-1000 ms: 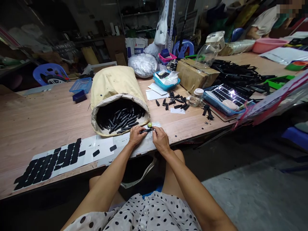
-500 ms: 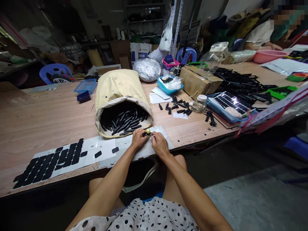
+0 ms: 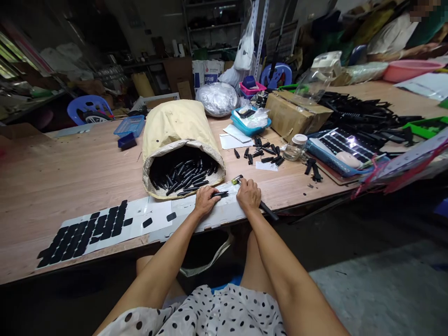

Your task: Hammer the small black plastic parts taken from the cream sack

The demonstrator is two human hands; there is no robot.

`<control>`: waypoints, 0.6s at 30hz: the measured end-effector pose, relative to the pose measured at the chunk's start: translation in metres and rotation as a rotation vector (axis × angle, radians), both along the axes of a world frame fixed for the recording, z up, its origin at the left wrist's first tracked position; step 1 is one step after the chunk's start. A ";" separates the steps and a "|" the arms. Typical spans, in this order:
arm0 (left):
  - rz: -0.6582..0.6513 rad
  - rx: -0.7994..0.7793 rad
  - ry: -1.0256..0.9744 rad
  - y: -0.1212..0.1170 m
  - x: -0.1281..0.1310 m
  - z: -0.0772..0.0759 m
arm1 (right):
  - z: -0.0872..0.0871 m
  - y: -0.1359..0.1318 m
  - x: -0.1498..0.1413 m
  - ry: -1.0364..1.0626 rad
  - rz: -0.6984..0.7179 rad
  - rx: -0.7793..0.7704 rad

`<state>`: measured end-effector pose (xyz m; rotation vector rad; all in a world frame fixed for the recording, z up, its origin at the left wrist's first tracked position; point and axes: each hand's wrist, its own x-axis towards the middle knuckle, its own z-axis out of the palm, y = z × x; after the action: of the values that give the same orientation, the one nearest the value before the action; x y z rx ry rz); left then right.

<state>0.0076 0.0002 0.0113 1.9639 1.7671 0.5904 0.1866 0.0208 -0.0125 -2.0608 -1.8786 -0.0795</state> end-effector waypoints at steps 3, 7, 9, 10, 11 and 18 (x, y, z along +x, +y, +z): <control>-0.065 0.051 0.006 -0.025 0.000 0.001 | 0.001 0.000 -0.003 -0.014 0.007 0.000; -0.399 0.013 -0.028 -0.106 -0.008 -0.017 | -0.001 0.001 -0.003 -0.017 0.014 0.024; -0.567 -0.166 -0.024 -0.148 -0.017 -0.035 | -0.002 0.001 -0.002 -0.019 0.012 0.024; -0.550 -0.250 -0.026 -0.163 -0.023 -0.045 | -0.002 0.001 -0.002 -0.020 0.010 0.024; -0.477 -0.329 -0.024 -0.174 -0.028 -0.056 | -0.003 0.001 -0.002 -0.022 0.008 0.025; 0.112 -0.424 0.005 -0.140 -0.051 -0.118 | -0.001 -0.001 -0.001 -0.035 0.003 0.035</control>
<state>-0.0435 -0.1400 -0.1072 1.5863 1.8342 0.2183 0.1855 0.0198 -0.0135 -2.0461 -1.8871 -0.1482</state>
